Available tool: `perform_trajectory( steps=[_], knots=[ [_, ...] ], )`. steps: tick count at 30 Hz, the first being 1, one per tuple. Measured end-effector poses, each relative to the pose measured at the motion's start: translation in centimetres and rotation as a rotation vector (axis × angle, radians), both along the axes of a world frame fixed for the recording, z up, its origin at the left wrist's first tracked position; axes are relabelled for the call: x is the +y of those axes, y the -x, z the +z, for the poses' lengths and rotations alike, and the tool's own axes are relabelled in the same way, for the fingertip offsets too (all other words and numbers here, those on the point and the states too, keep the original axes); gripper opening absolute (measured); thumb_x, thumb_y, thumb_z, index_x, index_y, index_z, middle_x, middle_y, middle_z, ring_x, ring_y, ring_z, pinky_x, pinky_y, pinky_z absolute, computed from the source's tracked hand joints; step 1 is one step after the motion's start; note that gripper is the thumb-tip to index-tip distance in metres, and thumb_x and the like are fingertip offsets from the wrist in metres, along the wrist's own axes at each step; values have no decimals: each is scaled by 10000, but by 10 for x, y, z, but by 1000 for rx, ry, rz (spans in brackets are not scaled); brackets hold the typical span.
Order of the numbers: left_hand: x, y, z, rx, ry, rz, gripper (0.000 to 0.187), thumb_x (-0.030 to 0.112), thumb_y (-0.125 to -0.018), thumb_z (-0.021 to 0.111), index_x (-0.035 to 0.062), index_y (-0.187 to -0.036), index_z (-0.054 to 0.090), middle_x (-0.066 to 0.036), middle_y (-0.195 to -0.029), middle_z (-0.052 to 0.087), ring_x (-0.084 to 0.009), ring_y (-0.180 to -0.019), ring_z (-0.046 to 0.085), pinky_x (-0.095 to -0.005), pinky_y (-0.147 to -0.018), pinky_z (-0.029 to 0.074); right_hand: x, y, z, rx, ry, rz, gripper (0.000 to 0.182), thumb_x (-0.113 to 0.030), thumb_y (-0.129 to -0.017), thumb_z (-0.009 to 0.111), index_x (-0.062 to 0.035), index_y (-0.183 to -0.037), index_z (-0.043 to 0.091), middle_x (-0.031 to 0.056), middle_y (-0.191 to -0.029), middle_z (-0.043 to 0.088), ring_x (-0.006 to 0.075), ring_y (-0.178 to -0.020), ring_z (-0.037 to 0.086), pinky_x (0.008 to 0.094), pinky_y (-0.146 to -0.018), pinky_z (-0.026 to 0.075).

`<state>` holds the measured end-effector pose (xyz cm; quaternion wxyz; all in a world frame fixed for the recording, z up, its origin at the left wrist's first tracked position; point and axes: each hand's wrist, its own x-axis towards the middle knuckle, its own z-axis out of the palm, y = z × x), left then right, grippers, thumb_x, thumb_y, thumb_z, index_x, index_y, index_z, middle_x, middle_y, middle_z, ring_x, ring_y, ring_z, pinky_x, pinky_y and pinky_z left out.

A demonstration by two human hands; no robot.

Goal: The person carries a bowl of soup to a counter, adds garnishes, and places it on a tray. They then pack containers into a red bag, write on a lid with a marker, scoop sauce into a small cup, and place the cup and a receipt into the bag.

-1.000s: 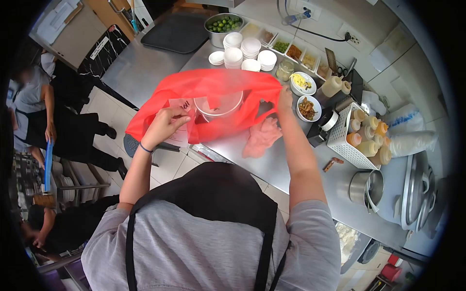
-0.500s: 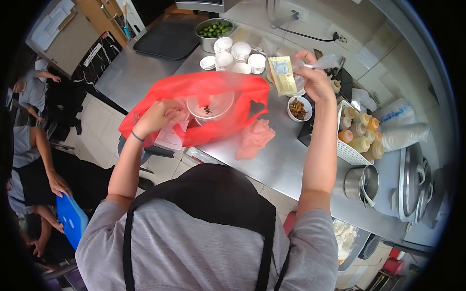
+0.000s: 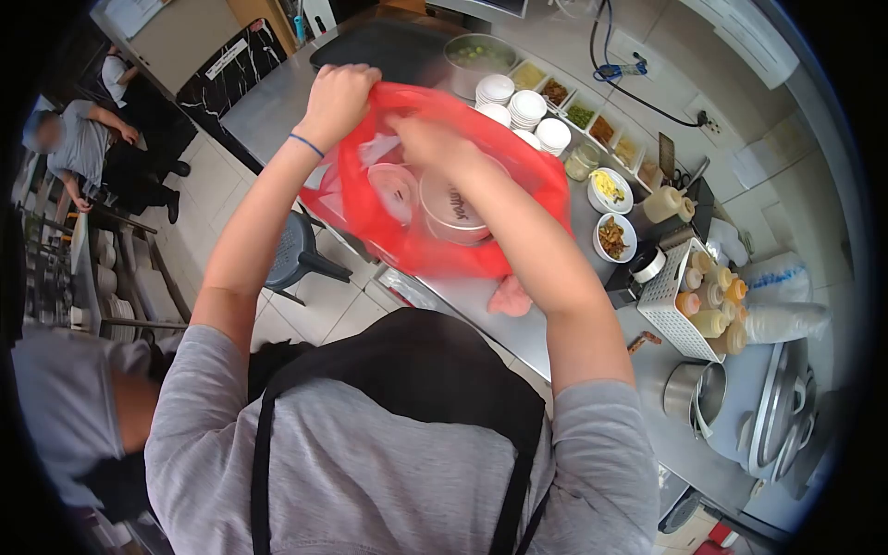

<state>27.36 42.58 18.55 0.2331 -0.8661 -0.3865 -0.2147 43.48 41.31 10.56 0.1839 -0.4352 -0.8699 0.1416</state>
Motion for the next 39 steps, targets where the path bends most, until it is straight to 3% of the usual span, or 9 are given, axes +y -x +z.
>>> perform_trajectory(
  steps=[12, 15, 17, 20, 22, 26, 31, 35, 39],
  knots=[
    [-34, -4, -4, -31, 232, -14, 209, 1, -632, 518, 73, -808, 606, -53, -803, 594, -224, -784, 577, -344, -665, 434, -15, -29, 16, 605, 552, 41, 385, -15, -715, 585, -58, -1093, 529, 83, -989, 595, 166, -906, 572, 302, -786, 446],
    [-64, -4, -1, -182, 78, -100, 221, -15, -628, 529, 50, -830, 588, -91, -876, 570, -254, -826, 555, -353, -687, 440, -25, -39, 30, 246, 470, -43, 332, -43, -713, 598, -50, -1042, 549, 109, -955, 596, 207, -859, 581, 325, -770, 444],
    [-87, -10, -3, -332, -2, -532, 252, -7, -619, 557, 24, -869, 575, -130, -941, 545, -285, -854, 533, -379, -728, 442, -74, -48, 65, -49, 320, -145, 318, -90, -707, 629, -51, -1015, 560, 139, -1002, 572, 265, -910, 553, 351, -804, 429],
    [-101, -13, -41, -250, 445, -503, 258, -1, -621, 581, 0, -879, 567, -162, -947, 543, -292, -843, 531, -380, -754, 441, -115, -69, 41, -81, 113, -171, 280, -104, -708, 618, -28, -974, 579, 149, -1070, 543, 300, -936, 538, 379, -827, 428],
    [-74, -7, -82, -246, 399, -333, 239, -4, -619, 591, 4, -858, 571, -146, -921, 550, -289, -825, 527, -373, -741, 444, -145, -66, 34, 114, -148, -234, 209, -105, -715, 624, -36, -911, 604, 125, -1028, 569, 306, -939, 538, 397, -833, 415],
    [-48, 18, -124, -131, 459, -94, 158, -5, -621, 620, 26, -772, 584, -98, -828, 562, -282, -780, 514, -355, -702, 443, -189, -55, 31, 209, -78, -217, 260, -90, -718, 636, -43, -969, 589, 137, -1089, 543, 289, -990, 518, 368, -842, 407],
    [-126, 44, -89, -305, 494, -286, 146, 7, -608, 636, 55, -741, 597, -63, -784, 557, -260, -770, 511, -352, -662, 431, -207, -21, -6, 651, 170, -190, 140, -53, -768, 597, -13, -902, 594, 94, -955, 584, 215, -874, 571, 287, -781, 441],
    [-174, 63, -137, -463, 594, -322, 201, -14, -559, 654, 57, -738, 595, -46, -806, 551, -253, -771, 505, -344, -654, 422, -198, 6, -58, 1115, 874, -329, 115, -78, -831, 547, 2, -907, 579, 48, -852, 580, 109, -854, 552, 252, -734, 456],
    [-191, 58, -142, -489, 550, -270, 189, 21, -567, 686, 61, -730, 601, -59, -818, 550, -263, -785, 506, -344, -670, 423, -192, 14, -98, 956, 918, -181, 189, -135, -827, 564, -1, -962, 560, 44, -840, 580, 115, -841, 556, 265, -716, 455]
  ],
)
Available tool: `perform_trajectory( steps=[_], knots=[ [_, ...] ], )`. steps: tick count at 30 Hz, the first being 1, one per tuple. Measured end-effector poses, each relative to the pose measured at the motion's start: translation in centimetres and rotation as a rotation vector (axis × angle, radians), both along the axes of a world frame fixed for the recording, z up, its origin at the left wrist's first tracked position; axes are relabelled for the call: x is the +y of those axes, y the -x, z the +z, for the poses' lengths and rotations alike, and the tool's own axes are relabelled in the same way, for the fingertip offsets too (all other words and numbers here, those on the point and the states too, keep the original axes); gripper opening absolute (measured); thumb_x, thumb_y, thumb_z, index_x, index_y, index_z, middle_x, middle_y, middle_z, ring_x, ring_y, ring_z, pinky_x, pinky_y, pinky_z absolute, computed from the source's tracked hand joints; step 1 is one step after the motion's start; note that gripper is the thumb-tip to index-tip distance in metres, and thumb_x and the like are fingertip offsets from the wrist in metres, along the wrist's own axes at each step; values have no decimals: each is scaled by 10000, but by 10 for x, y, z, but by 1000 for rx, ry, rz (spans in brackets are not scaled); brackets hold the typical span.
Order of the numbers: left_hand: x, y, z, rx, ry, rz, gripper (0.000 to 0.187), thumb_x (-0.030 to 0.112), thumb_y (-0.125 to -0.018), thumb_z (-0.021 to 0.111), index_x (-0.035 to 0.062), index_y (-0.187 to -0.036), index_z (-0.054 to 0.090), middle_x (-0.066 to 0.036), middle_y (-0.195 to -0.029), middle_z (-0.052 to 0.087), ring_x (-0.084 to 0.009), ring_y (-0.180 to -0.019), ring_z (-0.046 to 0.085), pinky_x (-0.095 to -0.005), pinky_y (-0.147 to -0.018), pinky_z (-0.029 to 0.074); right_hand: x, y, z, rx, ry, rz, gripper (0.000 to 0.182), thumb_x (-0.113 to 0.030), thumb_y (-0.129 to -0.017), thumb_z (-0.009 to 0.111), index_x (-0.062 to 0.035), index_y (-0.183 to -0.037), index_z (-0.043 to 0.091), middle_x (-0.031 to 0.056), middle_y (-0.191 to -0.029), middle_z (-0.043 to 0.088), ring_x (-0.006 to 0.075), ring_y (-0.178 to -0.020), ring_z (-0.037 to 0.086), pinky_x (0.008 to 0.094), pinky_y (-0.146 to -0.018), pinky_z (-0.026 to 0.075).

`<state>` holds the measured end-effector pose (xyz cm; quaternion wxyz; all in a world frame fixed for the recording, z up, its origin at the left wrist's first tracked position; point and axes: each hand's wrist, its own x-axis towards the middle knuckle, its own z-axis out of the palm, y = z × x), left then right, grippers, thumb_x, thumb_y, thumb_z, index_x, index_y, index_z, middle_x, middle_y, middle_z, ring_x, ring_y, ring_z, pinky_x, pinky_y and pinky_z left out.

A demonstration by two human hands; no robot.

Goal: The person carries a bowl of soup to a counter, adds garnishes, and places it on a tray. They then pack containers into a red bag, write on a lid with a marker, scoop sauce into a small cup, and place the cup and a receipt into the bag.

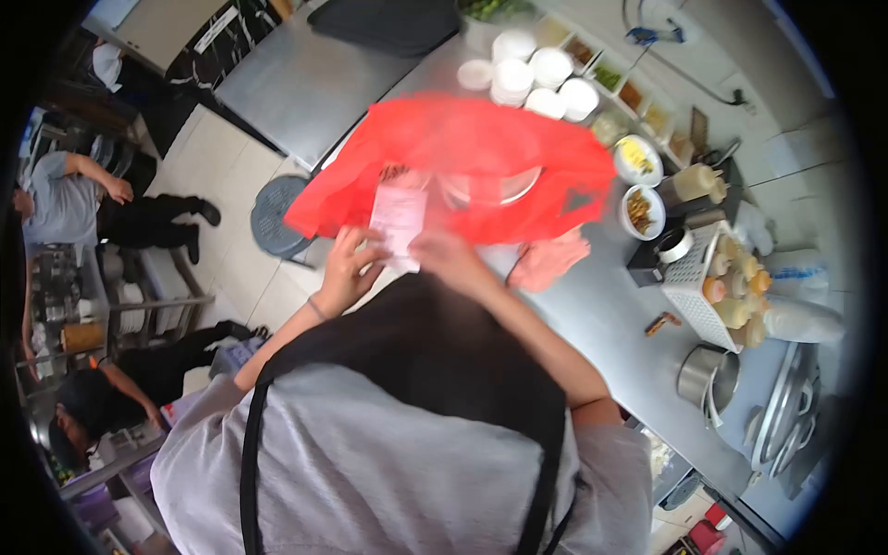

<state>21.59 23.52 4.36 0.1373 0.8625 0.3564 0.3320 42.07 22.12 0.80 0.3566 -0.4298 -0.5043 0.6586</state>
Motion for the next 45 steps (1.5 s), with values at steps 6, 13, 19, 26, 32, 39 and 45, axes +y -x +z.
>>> perform_trajectory(
  steps=[6, 13, 19, 26, 32, 39, 45],
  knots=[
    [1, -10, 31, -154, 152, -24, 164, 107, -636, 723, 28, -661, 582, -89, -747, 554, -255, -705, 531, -339, -618, 426, -5, -63, 141, -405, -319, 343, 281, -212, -790, 616, -51, -1016, 574, 93, -943, 608, 181, -853, 586, 290, -748, 455],
    [6, -40, 90, -216, 261, -100, 142, 35, -684, 674, -16, -610, 564, -82, -602, 539, -186, -511, 515, -274, -476, 398, 3, -181, 274, -322, -977, -1030, 277, -99, -741, 649, -53, -956, 480, 44, -1045, 497, 156, -910, 526, 274, -781, 414],
    [6, -81, 123, -194, 371, -399, 106, 58, -690, 676, -13, -711, 601, -93, -690, 572, -189, -587, 542, -272, -535, 426, 65, -260, 319, -378, -1210, -1452, 220, -94, -751, 647, -52, -851, 456, 53, -872, 506, 142, -851, 506, 295, -742, 439],
    [5, -162, 125, -893, 837, -656, 393, 177, -828, 570, -42, -1142, 482, -101, -1038, 582, -189, -911, 565, -328, -809, 441, 0, -182, 211, -202, -828, -1131, 188, 24, -770, 592, -53, -760, 420, 11, -739, 504, 77, -689, 501, 219, -618, 434],
    [6, -175, 94, -728, 1273, -448, 326, 142, -877, 500, -60, -1132, 478, -87, -1021, 572, -145, -908, 551, -271, -807, 430, -88, -129, 78, -458, -398, -923, 205, -71, -769, 601, -45, -945, 498, 91, -941, 509, 155, -794, 535, 256, -649, 443],
    [-5, -156, 60, -523, 1226, -404, 267, 129, -853, 548, -35, -1064, 537, -70, -980, 591, -124, -900, 548, -260, -779, 437, -124, -294, -37, -787, 16, -1596, 340, -253, -808, 581, -62, -1084, 525, 117, -1186, 453, 282, -912, 533, 332, -646, 499],
    [-15, -156, 56, -556, 1229, -415, 263, 143, -837, 576, -41, -1025, 570, -67, -938, 613, -106, -849, 556, -245, -751, 439, -90, -321, -34, 159, 368, -1545, 284, -277, -830, 533, -67, -1020, 548, 101, -977, 548, 294, -671, 560, 366, -564, 497]
  ],
)
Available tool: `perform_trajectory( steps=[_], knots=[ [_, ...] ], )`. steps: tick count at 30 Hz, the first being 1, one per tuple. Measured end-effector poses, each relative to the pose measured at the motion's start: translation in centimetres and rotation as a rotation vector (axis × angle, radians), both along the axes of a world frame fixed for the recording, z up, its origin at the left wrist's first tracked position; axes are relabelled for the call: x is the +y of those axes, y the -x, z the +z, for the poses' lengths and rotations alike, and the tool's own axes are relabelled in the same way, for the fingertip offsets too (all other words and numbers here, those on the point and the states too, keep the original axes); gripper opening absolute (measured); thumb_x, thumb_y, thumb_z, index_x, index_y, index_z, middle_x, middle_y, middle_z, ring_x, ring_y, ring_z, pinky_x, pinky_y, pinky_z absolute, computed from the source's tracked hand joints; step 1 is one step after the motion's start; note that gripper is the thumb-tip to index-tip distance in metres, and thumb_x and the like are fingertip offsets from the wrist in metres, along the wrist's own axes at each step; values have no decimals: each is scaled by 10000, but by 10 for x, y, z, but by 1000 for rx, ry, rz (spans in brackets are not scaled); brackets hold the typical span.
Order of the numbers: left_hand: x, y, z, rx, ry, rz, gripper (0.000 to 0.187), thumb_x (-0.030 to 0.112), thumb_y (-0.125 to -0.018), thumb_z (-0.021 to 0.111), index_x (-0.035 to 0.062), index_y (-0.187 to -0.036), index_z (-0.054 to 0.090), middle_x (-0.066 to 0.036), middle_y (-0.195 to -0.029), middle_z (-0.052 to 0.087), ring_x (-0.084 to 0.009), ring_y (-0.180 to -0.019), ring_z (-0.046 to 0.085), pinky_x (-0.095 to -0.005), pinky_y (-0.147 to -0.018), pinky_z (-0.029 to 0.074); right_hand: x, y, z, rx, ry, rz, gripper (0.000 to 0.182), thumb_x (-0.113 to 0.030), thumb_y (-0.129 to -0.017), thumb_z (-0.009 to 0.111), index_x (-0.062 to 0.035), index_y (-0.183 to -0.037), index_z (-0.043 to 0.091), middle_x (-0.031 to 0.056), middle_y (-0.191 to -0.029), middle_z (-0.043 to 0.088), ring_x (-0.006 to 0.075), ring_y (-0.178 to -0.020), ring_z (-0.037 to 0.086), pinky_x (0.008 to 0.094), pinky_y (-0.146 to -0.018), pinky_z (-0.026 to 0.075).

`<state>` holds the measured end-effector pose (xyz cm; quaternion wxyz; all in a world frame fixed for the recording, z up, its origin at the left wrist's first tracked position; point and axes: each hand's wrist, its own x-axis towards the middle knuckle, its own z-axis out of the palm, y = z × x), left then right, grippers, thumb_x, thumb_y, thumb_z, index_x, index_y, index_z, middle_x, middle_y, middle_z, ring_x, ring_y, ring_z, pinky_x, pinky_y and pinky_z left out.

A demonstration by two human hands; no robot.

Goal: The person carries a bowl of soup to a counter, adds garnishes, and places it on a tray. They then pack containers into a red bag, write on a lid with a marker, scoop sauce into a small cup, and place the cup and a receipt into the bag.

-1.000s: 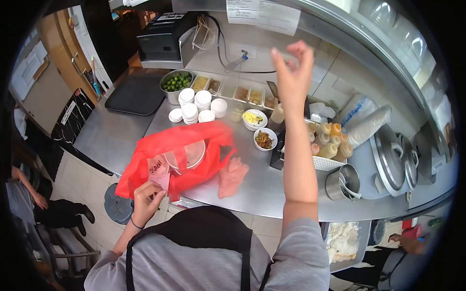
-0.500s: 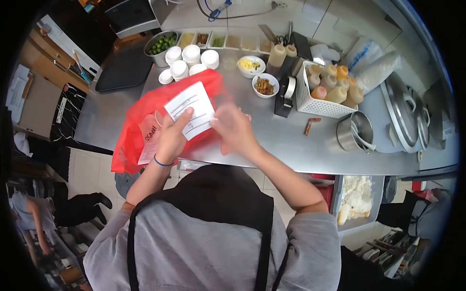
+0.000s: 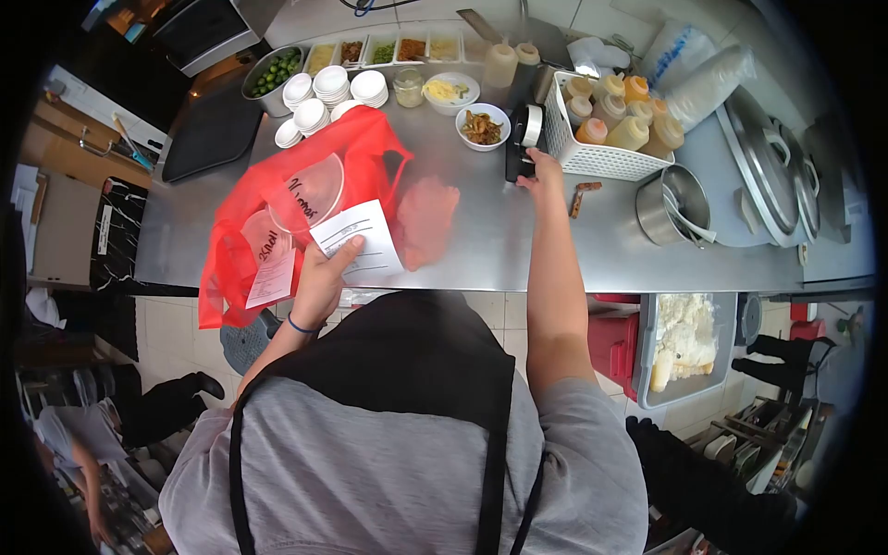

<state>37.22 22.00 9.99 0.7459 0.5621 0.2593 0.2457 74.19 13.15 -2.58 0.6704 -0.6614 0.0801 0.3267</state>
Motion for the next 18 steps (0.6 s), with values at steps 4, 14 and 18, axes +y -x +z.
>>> perform_trajectory(
  steps=[4, 14, 18],
  knots=[
    [-3, -1, -2, 0, 23, 29, 251, 134, -835, 577, -34, -1021, 572, -61, -936, 613, -104, -844, 558, -243, -745, 442, -9, 19, 1, -22, -160, -69, 196, -211, -826, 545, -68, -959, 555, 66, -897, 574, 238, -625, 559, 341, -558, 481],
    [-2, -10, -3, -34, 128, 45, 240, 106, -840, 562, -43, -1028, 549, -73, -954, 600, -112, -844, 560, -245, -749, 446, -32, 55, -36, 73, -371, -161, 79, -148, -805, 599, -75, -815, 570, -11, -698, 545, 58, -551, 475, 191, -509, 392],
    [-1, -9, -11, -38, 142, 44, 243, 108, -848, 549, -40, -1040, 542, -74, -966, 593, -119, -853, 563, -254, -758, 452, -22, 64, -36, 137, -82, 129, 94, -141, -799, 608, -57, -764, 585, -8, -645, 528, 34, -497, 426, 173, -452, 338]
  ],
)
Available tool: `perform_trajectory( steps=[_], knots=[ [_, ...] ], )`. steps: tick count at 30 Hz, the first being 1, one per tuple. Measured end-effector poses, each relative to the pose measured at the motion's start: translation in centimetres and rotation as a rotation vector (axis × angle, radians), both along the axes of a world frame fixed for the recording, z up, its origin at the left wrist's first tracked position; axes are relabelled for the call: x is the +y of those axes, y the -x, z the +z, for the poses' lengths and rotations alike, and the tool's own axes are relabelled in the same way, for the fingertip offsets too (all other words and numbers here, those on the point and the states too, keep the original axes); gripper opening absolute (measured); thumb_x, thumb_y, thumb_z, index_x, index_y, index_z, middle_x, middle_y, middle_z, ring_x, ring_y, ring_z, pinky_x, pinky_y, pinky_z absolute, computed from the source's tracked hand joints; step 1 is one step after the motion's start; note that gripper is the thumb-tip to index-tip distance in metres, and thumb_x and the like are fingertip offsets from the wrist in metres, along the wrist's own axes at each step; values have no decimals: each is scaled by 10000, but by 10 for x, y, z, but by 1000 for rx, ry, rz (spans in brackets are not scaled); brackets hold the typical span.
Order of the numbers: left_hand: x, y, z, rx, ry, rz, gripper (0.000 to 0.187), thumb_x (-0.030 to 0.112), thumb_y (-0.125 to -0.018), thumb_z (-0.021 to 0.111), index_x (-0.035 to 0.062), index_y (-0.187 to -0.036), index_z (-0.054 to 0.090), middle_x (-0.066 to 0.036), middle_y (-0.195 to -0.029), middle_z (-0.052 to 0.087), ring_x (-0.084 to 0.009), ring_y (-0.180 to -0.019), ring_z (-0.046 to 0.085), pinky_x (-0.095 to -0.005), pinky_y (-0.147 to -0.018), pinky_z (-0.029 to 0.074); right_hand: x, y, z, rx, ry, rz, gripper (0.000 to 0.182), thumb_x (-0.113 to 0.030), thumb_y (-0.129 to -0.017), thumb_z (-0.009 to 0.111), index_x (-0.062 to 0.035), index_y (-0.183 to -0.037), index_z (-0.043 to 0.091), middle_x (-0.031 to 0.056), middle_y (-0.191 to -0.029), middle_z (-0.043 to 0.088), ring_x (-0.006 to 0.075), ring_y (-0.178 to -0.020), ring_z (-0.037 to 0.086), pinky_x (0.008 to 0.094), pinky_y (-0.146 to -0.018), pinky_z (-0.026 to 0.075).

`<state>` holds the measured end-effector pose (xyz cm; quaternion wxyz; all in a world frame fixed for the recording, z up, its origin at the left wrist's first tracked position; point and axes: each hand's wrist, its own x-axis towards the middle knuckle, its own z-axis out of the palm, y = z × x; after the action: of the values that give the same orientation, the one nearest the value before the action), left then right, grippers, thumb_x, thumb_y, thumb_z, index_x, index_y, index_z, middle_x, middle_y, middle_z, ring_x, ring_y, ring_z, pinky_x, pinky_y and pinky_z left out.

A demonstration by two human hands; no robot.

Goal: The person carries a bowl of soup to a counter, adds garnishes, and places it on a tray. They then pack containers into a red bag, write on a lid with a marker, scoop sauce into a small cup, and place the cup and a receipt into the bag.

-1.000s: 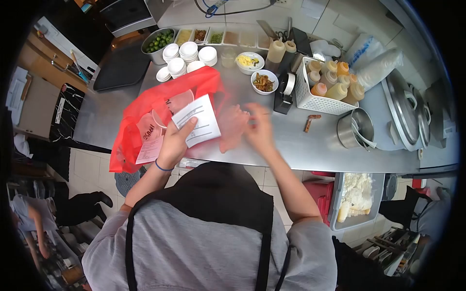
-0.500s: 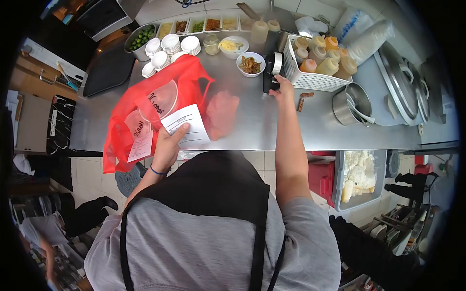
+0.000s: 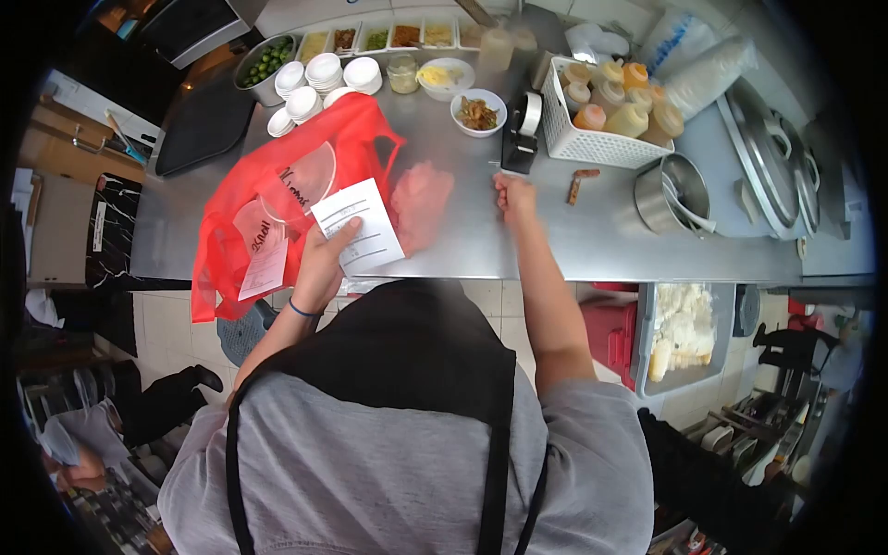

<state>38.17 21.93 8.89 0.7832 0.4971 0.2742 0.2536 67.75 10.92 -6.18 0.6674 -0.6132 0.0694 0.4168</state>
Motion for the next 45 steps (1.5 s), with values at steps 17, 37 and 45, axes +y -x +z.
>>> perform_trajectory(
  steps=[17, 37, 45],
  knots=[
    [0, 72, 13, 108, -123, -80, 376, 248, -917, 439, 9, -1206, 453, -12, -1015, 537, -62, -920, 479, -232, -808, 400, 75, 204, 138, -777, -594, 591, 181, 7, -758, 635, -21, -919, 558, -32, -732, 517, 24, -644, 460, 168, -557, 375],
    [33, 154, -39, -37, 427, 344, 259, 132, -844, 518, -46, -1033, 526, -140, -950, 598, -206, -844, 606, -310, -757, 492, 95, 285, 126, -265, -531, 969, 181, 3, -769, 614, -36, -840, 451, 36, -701, 569, 43, -629, 524, 190, -542, 404],
    [31, 153, -26, -232, 526, 355, 288, 151, -862, 456, -45, -1070, 491, -147, -1005, 583, -222, -919, 582, -343, -829, 457, 101, 282, 108, -473, -527, 944, 261, 32, -777, 600, -41, -871, 368, 63, -722, 581, 60, -645, 552, 168, -539, 423]
  ],
)
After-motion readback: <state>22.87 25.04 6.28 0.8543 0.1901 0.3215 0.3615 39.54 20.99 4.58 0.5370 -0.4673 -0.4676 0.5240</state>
